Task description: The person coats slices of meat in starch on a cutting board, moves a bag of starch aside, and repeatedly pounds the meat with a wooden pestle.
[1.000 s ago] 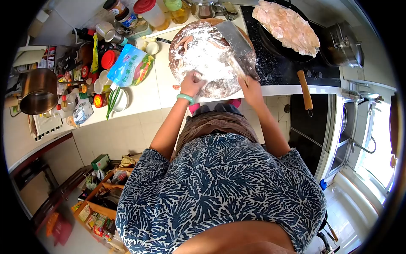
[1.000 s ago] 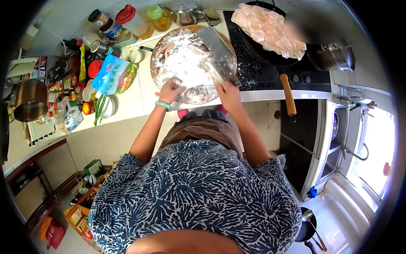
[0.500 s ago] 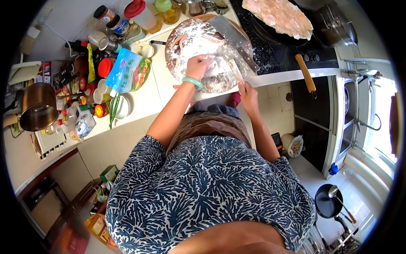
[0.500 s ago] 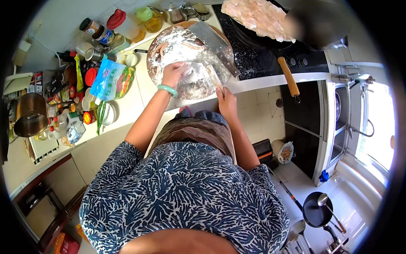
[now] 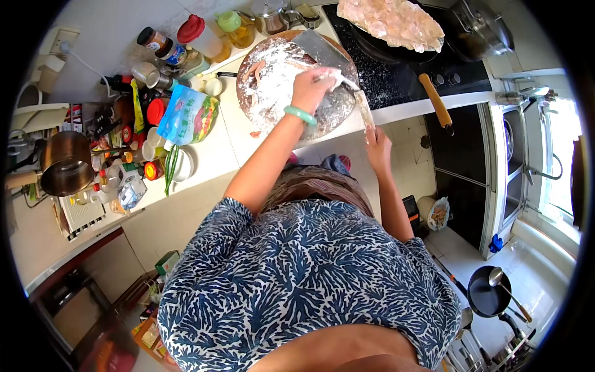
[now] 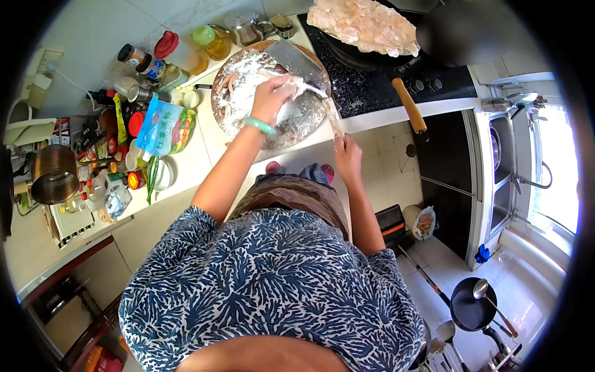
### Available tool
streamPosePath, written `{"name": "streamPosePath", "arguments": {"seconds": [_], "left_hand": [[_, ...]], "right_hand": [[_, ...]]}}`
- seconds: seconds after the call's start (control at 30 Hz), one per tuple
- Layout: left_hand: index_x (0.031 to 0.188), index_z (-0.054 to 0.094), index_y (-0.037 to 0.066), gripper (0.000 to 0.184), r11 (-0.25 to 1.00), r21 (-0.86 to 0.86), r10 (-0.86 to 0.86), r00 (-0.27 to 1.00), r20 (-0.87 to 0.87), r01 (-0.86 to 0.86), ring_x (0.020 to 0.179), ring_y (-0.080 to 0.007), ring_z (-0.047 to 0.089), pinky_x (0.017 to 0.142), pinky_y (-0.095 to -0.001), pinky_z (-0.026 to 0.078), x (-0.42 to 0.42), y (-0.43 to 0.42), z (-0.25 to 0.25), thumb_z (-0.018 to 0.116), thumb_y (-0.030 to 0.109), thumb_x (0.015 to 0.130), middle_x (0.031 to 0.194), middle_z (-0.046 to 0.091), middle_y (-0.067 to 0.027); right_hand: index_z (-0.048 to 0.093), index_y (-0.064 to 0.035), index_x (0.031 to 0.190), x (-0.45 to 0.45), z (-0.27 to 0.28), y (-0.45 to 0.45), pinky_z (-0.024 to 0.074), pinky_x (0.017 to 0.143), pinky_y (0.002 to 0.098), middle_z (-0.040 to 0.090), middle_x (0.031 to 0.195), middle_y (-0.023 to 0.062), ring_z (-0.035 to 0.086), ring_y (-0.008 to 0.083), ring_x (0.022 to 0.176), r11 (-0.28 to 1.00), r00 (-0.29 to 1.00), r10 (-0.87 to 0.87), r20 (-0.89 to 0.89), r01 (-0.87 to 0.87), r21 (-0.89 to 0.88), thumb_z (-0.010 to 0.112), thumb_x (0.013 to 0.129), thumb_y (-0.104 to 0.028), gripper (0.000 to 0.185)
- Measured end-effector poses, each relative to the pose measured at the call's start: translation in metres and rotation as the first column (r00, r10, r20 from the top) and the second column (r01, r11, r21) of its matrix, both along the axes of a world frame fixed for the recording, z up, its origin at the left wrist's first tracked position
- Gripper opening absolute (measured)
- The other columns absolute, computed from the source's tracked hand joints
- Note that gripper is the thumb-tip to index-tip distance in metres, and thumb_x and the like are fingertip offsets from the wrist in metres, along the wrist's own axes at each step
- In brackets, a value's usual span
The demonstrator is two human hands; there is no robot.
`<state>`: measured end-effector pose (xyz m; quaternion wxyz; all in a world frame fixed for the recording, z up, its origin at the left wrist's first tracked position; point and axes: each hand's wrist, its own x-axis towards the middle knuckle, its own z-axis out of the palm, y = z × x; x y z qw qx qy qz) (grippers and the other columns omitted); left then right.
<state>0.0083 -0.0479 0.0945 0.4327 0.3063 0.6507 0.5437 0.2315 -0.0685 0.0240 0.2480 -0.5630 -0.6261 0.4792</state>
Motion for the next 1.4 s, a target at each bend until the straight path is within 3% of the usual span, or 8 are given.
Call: {"name": "streamPosePath", "arguments": {"seconds": [0.1, 0.33, 0.4, 0.53, 0.67, 0.93, 1.0, 1.4], "left_hand": [[0.098, 0.063, -0.004, 0.023, 0.998, -0.018, 0.068, 0.987, 0.146, -0.066, 0.07, -0.0101, 0.059, 0.063, -0.0221, 0.048, 0.005, -0.041, -0.008, 0.063, 0.002, 0.075, 0.082, 0.064, -0.0077], [0.087, 0.066, 0.004, 0.018, 0.956, -0.285, 0.019, 0.986, -0.165, -0.066, 0.056, -0.0084, 0.052, 0.05, -0.024, 0.041, -0.03, -0.128, -0.076, 0.068, 0.011, 0.07, 0.065, 0.057, -0.0029], [0.093, 0.065, 0.006, 0.019, 0.942, -0.334, -0.152, 0.837, -0.526, -0.039, 0.06, -0.0061, 0.055, 0.055, -0.0228, 0.044, -0.035, -0.139, -0.066, 0.066, 0.01, 0.075, 0.065, 0.059, 0.0003], [0.088, 0.066, 0.01, 0.022, 0.923, -0.326, -0.105, 0.679, -0.727, -0.206, 0.058, -0.0148, 0.056, 0.057, -0.0285, 0.046, -0.044, -0.14, -0.046, 0.07, 0.018, 0.069, 0.063, 0.057, -0.0034], [0.083, 0.066, 0.008, 0.022, 0.883, 0.057, 0.227, 0.319, -0.92, -0.465, 0.064, -0.023, 0.059, 0.059, -0.0332, 0.048, -0.084, -0.124, -0.058, 0.073, 0.02, 0.066, 0.072, 0.06, -0.0073], [0.084, 0.068, 0.005, 0.022, 0.893, -0.195, 0.088, 0.582, -0.809, -0.406, 0.064, -0.0251, 0.063, 0.064, -0.0315, 0.051, -0.101, -0.097, -0.067, 0.073, 0.019, 0.067, 0.074, 0.065, -0.0148], [0.084, 0.068, 0.008, 0.017, 0.981, -0.174, -0.076, 0.667, -0.741, -0.082, 0.064, -0.0224, 0.063, 0.062, -0.0301, 0.051, -0.076, -0.086, -0.07, 0.069, 0.018, 0.07, 0.08, 0.066, -0.0123], [0.082, 0.07, 0.01, 0.01, 0.995, -0.068, -0.097, 0.468, -0.878, 0.08, 0.073, -0.0257, 0.059, 0.068, -0.0337, 0.049, -0.059, -0.053, -0.078, 0.065, 0.012, 0.074, 0.082, 0.06, -0.0091]], "right_hand": [[0.054, 0.0033, 0.079, 0.004, 0.014, 0.009, 0.0398, 0.055, 0.0437, 0.053, 0.062, 0.0206, 0.054, 0.0382, 0.058, 0.998, 0.998, 0.055, 0.021, -0.054, -0.032, 0.048, 0.09, -0.03, 0.036], [0.054, 0.0032, 0.081, 0.0, -0.014, 0.014, 0.0396, 0.054, 0.0423, 0.052, 0.061, 0.0209, 0.052, 0.0387, 0.057, 0.982, 0.983, 0.18, 0.036, -0.178, -0.056, 0.049, 0.089, -0.031, 0.035], [0.054, 0.0029, 0.081, -0.008, -0.014, 0.012, 0.0392, 0.053, 0.042, 0.051, 0.061, 0.0211, 0.052, 0.0394, 0.058, 0.973, 0.975, 0.223, 0.009, -0.222, -0.066, 0.05, 0.089, -0.03, 0.034], [0.053, 0.0029, 0.079, -0.023, -0.012, 0.007, 0.039, 0.054, 0.0423, 0.051, 0.062, 0.0216, 0.052, 0.0398, 0.059, 0.962, 0.966, 0.257, -0.019, -0.257, -0.091, 0.05, 0.089, -0.029, 0.034], [0.052, 0.0032, 0.077, -0.023, -0.002, 0.003, 0.0396, 0.054, 0.0419, 0.052, 0.062, 0.0209, 0.053, 0.0391, 0.058, 0.962, 0.966, 0.258, -0.002, -0.257, -0.093, 0.05, 0.089, -0.029, 0.034], [0.053, 0.0032, 0.077, -0.002, -0.005, -0.001, 0.0407, 0.055, 0.0418, 0.054, 0.063, 0.02, 0.054, 0.0373, 0.059, 0.973, 0.976, 0.217, 0.019, -0.215, -0.082, 0.049, 0.089, -0.029, 0.035], [0.054, 0.0033, 0.078, 0.002, -0.007, -0.004, 0.0406, 0.056, 0.042, 0.055, 0.064, 0.02, 0.054, 0.0368, 0.059, 0.983, 0.986, 0.167, 0.007, -0.166, -0.074, 0.049, 0.089, -0.029, 0.034], [0.053, 0.0038, 0.077, 0.012, 0.0, -0.011, 0.0393, 0.053, 0.0407, 0.051, 0.063, 0.0223, 0.049, 0.0374, 0.056, 0.99, 0.993, 0.112, 0.027, -0.109, -0.095, 0.05, 0.089, -0.027, 0.033]]}}
